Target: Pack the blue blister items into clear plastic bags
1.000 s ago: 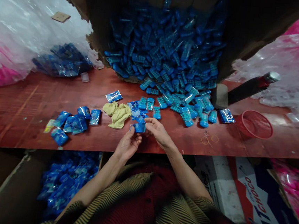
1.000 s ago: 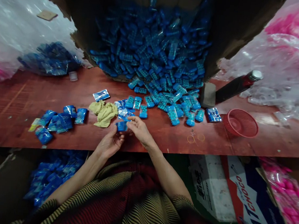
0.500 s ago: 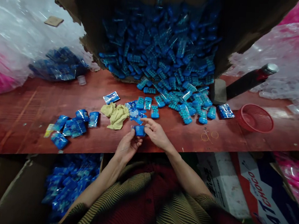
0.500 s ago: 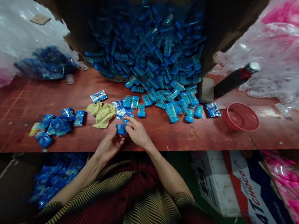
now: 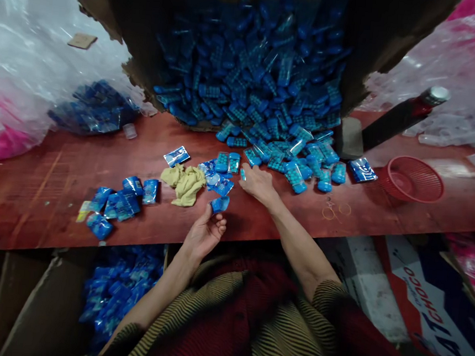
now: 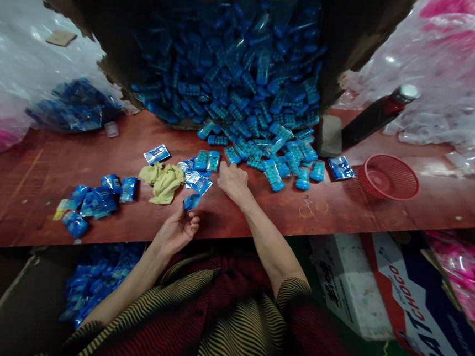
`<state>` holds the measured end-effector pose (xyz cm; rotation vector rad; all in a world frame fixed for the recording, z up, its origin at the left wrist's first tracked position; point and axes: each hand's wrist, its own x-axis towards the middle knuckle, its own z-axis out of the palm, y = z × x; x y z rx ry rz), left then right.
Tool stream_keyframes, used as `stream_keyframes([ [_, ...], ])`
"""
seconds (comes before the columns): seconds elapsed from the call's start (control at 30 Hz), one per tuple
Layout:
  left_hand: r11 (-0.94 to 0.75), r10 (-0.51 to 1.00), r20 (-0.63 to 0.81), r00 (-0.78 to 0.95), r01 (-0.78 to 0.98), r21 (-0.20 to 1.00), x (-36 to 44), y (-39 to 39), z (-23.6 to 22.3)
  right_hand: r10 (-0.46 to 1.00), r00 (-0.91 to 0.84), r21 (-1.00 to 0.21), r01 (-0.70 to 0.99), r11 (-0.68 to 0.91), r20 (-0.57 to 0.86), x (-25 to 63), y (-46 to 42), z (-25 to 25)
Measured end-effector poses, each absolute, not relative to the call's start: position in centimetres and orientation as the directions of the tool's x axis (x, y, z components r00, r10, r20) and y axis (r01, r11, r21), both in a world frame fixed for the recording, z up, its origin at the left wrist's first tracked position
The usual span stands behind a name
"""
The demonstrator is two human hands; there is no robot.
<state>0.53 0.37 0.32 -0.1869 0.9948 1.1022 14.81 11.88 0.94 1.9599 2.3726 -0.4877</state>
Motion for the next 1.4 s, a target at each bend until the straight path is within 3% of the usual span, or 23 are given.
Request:
stream_keyframes([
  [0.27,0.49,0.624,-0.779,0.066,-0.81,0.323,0.9,0.7,0.3,0.957,-0.241,-0.417,0.895,0.156,-0.159,17.8,10.9,0.0],
  [0.4,0.473,0.642,-0.763,0.079,-0.823,0.313,0.8,0.8,0.2,0.951,-0.303,-0.39,0.884,0.256,-0.064,17.7,8.9,0.7],
  [0.47,0.462,0.664,-0.744,0.078,-0.825,0.326,0.8,0.8,0.0,0.972,-0.236,-0.456,0.864,0.213,0.006,17.2,7.8,1.4],
  [0.53,0.453,0.688,-0.724,0.06,-0.814,0.363,0.9,0.7,-0.1,0.98,-0.2,-0.662,0.735,0.146,-0.005,16.5,6.9,1.9],
  [0.6,0.439,0.719,-0.695,0.033,-0.796,0.417,1.0,0.6,-0.3,0.961,-0.259,-0.874,0.484,0.045,-0.094,15.6,6.4,1.9],
  [0.7,0.406,0.79,-0.612,0.015,-0.762,0.505,1.2,0.3,-0.6,0.901,-0.385,-0.976,0.159,-0.15,-0.201,14.4,5.9,1.1],
  [0.8,0.35,0.856,-0.516,-0.032,-0.7,0.623,1.4,0.0,-0.6,0.896,-0.386,-0.976,0.087,-0.2,-0.218,13.6,5.4,0.2],
  [0.93,0.27,0.863,-0.471,-0.182,-0.622,0.735,1.2,-0.1,-0.4,0.954,-0.301,-0.962,0.263,0.076,-0.007,14.0,4.9,0.4],
  [1.07,0.383,0.776,-0.628,-0.059,-0.747,0.543,0.8,0.2,-0.1,0.934,-0.351,-0.821,0.513,0.25,0.065,16.1,5.2,1.0],
  [1.17,0.44,0.688,-0.726,0.016,-0.804,0.399,0.7,0.3,-0.2,0.966,-0.256,-0.486,0.842,0.236,0.025,17.6,5.4,0.6],
  [1.23,0.449,0.67,-0.741,0.049,-0.822,0.351,0.7,0.3,-0.3,0.967,-0.254,-0.331,0.914,0.235,-0.014,17.9,5.3,-0.1],
  [1.33,0.447,0.663,-0.746,0.065,-0.833,0.324,0.7,0.3,-0.5,0.962,-0.275,-0.33,0.908,0.259,-0.002,17.6,5.1,-1.3],
  [1.4,0.447,0.659,-0.75,0.064,-0.835,0.322,0.7,0.3,-0.5,0.961,-0.276,-0.461,0.848,0.26,0.036,17.4,5.2,-1.7],
])
